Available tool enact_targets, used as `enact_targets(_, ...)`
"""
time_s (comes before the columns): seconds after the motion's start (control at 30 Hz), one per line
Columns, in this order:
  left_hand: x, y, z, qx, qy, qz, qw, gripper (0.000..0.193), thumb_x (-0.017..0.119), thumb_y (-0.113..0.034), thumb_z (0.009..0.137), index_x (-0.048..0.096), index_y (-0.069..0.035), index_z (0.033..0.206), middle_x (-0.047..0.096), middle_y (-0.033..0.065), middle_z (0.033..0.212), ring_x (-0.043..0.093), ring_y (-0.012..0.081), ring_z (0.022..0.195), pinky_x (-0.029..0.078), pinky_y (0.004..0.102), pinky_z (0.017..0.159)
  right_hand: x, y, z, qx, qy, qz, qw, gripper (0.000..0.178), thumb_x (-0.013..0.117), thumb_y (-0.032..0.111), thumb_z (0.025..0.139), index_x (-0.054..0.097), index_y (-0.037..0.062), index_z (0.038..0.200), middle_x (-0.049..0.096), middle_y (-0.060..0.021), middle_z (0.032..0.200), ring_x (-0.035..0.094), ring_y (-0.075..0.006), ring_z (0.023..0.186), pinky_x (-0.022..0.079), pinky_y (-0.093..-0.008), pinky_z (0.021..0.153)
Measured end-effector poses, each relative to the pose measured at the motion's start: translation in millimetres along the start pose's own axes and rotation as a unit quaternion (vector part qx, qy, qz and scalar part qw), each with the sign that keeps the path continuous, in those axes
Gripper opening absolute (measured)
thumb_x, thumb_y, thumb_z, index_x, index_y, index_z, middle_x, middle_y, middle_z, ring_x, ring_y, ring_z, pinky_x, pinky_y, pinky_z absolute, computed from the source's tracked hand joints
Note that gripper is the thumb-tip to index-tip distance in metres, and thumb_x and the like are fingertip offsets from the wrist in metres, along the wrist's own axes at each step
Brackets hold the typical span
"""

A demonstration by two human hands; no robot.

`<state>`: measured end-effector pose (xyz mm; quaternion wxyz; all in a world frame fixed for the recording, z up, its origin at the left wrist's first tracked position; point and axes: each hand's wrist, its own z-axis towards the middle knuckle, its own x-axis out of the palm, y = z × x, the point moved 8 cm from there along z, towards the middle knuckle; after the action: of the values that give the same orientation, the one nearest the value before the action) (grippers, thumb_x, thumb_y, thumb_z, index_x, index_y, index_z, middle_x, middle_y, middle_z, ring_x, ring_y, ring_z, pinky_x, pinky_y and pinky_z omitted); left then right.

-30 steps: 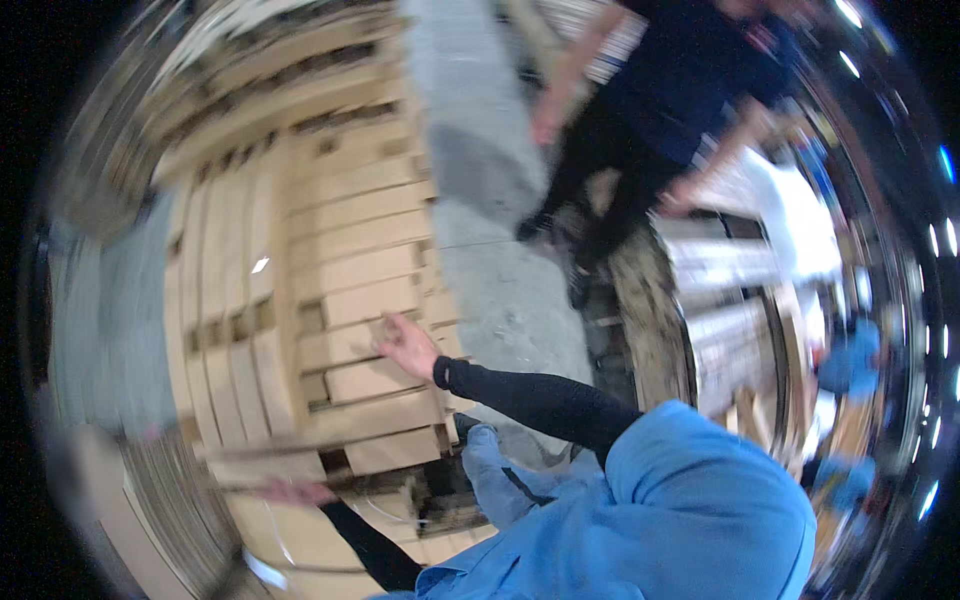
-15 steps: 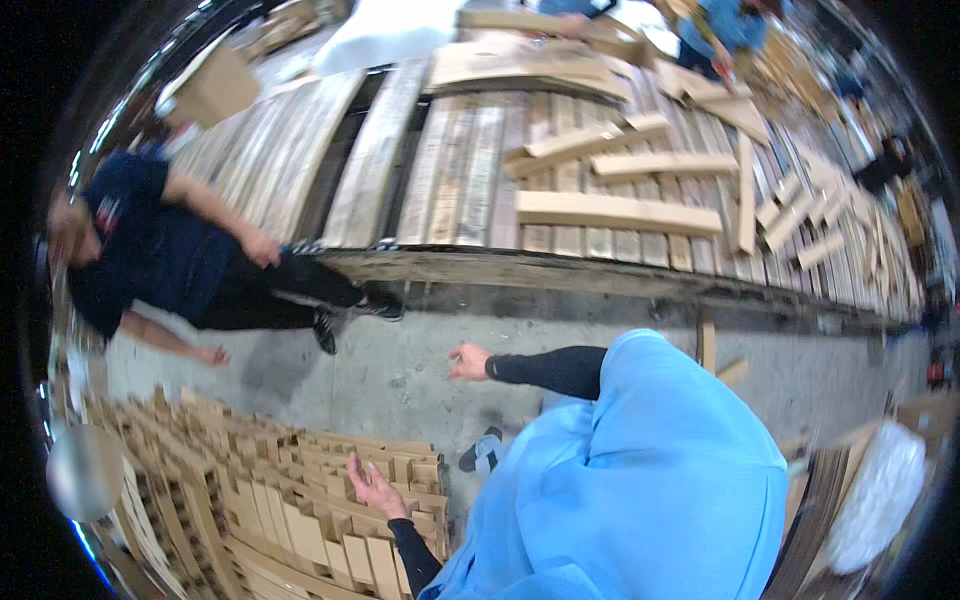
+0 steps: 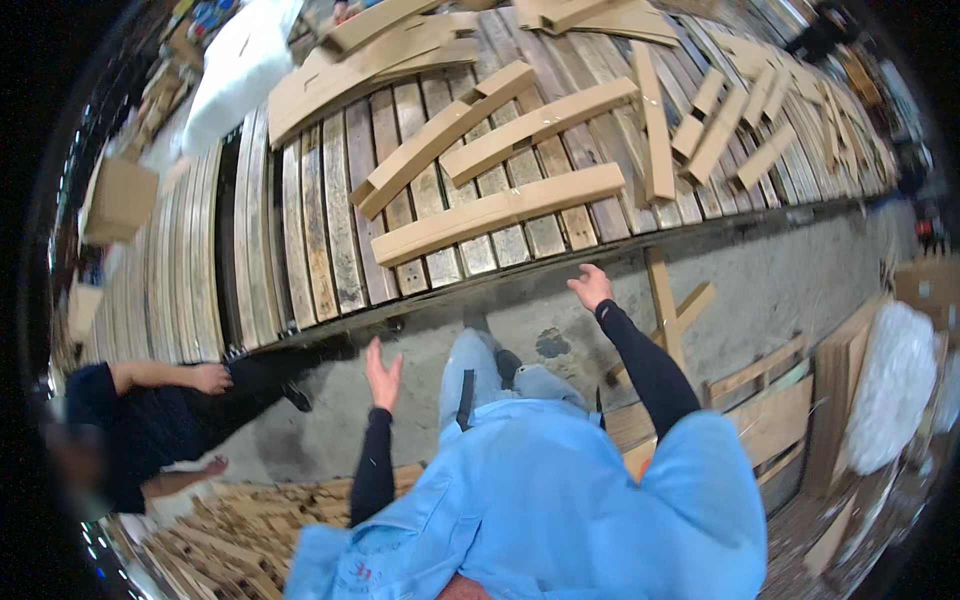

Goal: The person repeatedly picks up flat cardboard pieces from a wooden pallet and stacks them onto a growing pile. The person handles the cardboard by hand, moving between the pallet and the stack throughout the clip.

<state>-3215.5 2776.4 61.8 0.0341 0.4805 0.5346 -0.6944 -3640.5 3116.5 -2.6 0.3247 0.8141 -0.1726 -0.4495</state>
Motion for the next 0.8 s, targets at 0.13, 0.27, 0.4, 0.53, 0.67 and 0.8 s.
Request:
enact_targets(0.13,17,-23,112,0.048,0.018,0.114,0.992,0.047,0.072,-0.02,0.081,0.056,0.003,0.119,0.047,0.0238,0.138,0.045,0.0397,0.127,0.038,0.0462,0.107,-37,58,56,-0.079,-0.07,-0.002,0.994,0.072,0.076,0.026,0.075,0.05,-0.0063,0.134,0.062,-0.0256,0.123,0.061,-0.0337,0.115,0.047,-0.0382,0.099)
enact_targets(0.27,120,-40,204,0.175,0.115,0.168,0.963,0.03,0.062,-0.019,0.08,0.066,-0.011,0.109,0.059,0.0209,0.123,0.051,0.0372,0.119,0.043,0.0498,0.1,-36,25,166,-0.165,-0.007,0.146,0.975,0.084,0.076,0.013,0.08,0.03,0.0005,0.149,0.039,-0.0191,0.15,0.036,-0.031,0.139,0.029,-0.0448,0.115)
enact_targets(0.4,257,-48,252,0.284,0.093,0.227,0.927,0.028,0.06,-0.028,0.081,0.07,-0.021,0.106,0.052,0.0231,0.137,0.04,0.042,0.136,0.028,0.0568,0.115,-24,146,216,-0.292,-0.081,-0.381,0.874,0.106,0.084,0.025,0.066,0.025,0.005,0.151,0.031,-0.0188,0.153,0.034,-0.0354,0.14,0.024,-0.048,0.119)
enact_targets(0.53,315,-83,283,0.146,0.183,0.301,0.924,0.028,0.051,-0.037,0.089,0.064,-0.024,0.11,0.056,0.0194,0.128,0.052,0.038,0.122,0.027,0.0674,0.109,-3,147,354,-0.31,0.057,-0.513,0.798,0.115,0.076,0.009,0.058,0.016,0.0072,0.156,0.021,-0.023,0.157,0.026,-0.0362,0.144,0.024,-0.0434,0.117)
enact_targets(0.67,317,-76,269,0.147,0.227,0.289,0.918,0.04,0.07,-0.042,0.071,0.058,-0.021,0.104,0.058,0.019,0.122,0.054,0.0384,0.117,0.038,0.0615,0.098,18,206,364,-0.361,0.156,-0.596,0.7,0.114,0.075,0.013,0.062,0.013,0.0105,0.157,0.016,-0.0233,0.159,0.025,-0.0362,0.145,0.024,-0.0431,0.117)
enact_targets(0.8,268,-87,222,0.066,0.436,0.107,0.891,0.075,0.084,-0.05,0.055,0.06,-0.013,0.115,0.065,0.0231,0.11,0.063,0.0368,0.104,0.05,0.0476,0.089,15,274,325,-0.631,-0.011,-0.632,0.449,0.072,0.06,0.054,0.084,0.053,0.0045,0.137,0.064,-0.0176,0.12,0.066,-0.024,0.08,0.053,-0.0385,0.065)
